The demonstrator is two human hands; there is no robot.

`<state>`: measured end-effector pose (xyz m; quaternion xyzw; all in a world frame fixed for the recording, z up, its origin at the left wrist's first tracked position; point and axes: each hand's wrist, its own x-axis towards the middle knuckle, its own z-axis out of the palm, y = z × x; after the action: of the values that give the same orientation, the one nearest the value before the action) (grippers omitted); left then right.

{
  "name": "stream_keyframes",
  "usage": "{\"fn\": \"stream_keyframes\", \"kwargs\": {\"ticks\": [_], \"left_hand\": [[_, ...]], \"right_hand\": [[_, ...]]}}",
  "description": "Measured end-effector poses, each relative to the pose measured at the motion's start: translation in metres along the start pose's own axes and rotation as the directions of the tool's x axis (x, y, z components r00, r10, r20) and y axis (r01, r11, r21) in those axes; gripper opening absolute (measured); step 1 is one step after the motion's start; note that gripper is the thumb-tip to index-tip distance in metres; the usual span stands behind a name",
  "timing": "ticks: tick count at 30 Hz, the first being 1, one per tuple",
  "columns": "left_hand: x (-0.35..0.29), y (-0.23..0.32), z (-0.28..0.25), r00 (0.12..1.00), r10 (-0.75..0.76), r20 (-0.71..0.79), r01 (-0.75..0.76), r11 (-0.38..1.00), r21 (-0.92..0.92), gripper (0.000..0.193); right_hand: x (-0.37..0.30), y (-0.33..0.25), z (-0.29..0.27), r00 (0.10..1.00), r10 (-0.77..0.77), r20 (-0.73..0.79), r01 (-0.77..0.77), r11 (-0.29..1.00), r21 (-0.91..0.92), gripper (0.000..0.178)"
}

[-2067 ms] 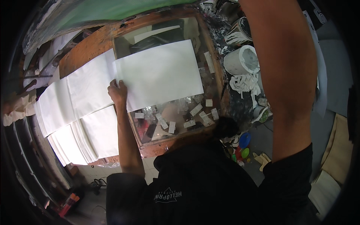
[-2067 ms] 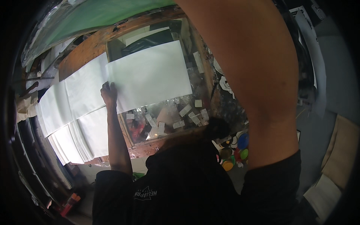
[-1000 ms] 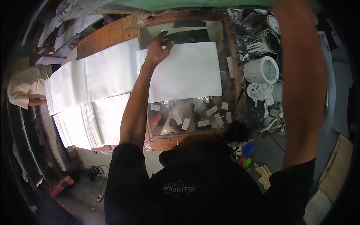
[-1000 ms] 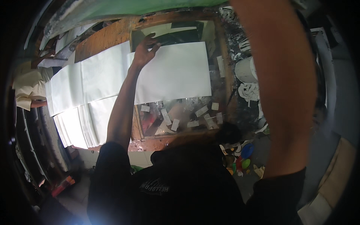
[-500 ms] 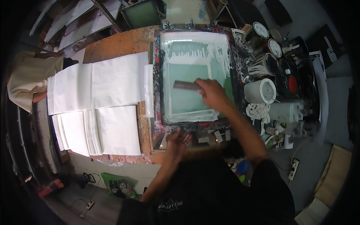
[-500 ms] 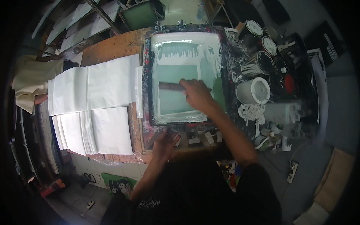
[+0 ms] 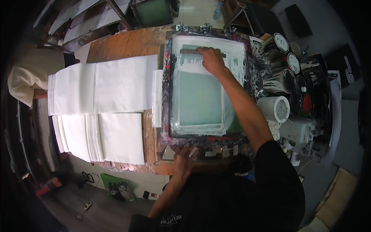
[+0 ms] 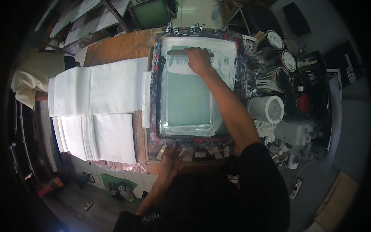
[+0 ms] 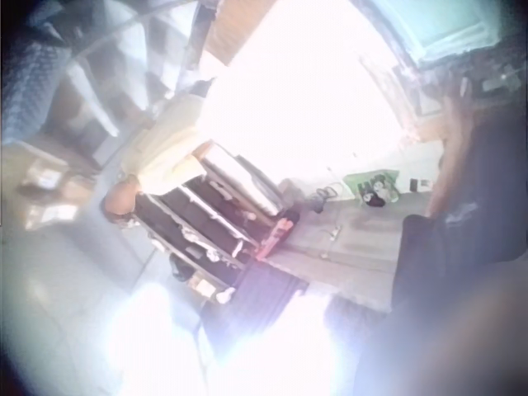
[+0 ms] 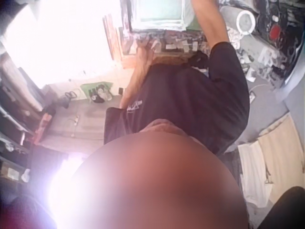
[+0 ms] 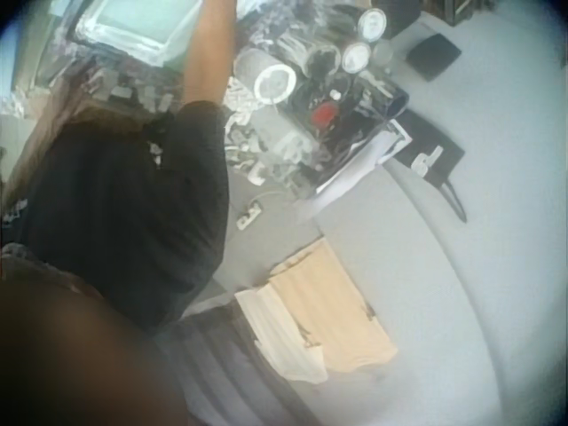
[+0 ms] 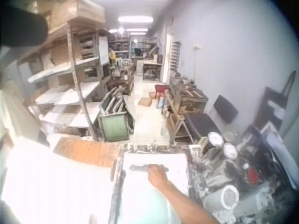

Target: The person performs screen printing on white fabric pieces. They place a fabric piece under a screen, pull a squeegee across the screen to apply ink, then lift the screen and remove the printed fabric. This cycle repeats multiple times.

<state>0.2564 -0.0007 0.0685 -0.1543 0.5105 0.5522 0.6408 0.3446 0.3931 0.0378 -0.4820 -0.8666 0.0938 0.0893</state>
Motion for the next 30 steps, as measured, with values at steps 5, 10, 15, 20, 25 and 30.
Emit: {"fn": "stream_keyframes", "kwargs": {"ticks": [5, 10, 15, 20, 25, 30], "left_hand": [[0.020, -0.016, -0.029, 1.000, 0.001, 0.022, -0.002, 1.000, 0.030, 0.028], [0.020, -0.021, -0.031, 0.999, 0.018, 0.027, -0.017, 1.000, -0.025, 0.032], [0.023, -0.019, -0.041, 0.997, 0.008, 0.081, -0.010, 1.000, 0.024, 0.035], [0.025, -0.010, -0.043, 0.994, 0.027, 0.103, -0.034, 0.997, 0.064, 0.036], [0.030, -0.007, -0.040, 0.987, 0.054, 0.149, -0.064, 0.996, 0.068, 0.032], [0.027, -0.006, -0.034, 0.996, 0.045, 0.082, -0.049, 0.998, 0.049, 0.027]], "right_hand": [[-0.040, -0.022, -0.019, 0.977, -0.027, 0.212, 0.000, 0.992, 0.127, 0.051], [-0.093, -0.043, 0.019, 0.996, -0.006, -0.085, 0.003, 0.999, -0.038, 0.048], [-0.160, -0.077, 0.028, 0.991, 0.011, -0.136, -0.011, 1.000, 0.001, 0.048], [-0.256, -0.126, 0.033, 0.992, 0.017, -0.125, -0.012, 0.999, 0.037, 0.050], [-0.306, -0.153, 0.020, 0.994, 0.029, -0.107, -0.016, 0.992, 0.123, 0.049], [-0.300, -0.149, 0.009, 0.983, -0.036, -0.179, 0.051, 0.995, 0.081, 0.036]]}}
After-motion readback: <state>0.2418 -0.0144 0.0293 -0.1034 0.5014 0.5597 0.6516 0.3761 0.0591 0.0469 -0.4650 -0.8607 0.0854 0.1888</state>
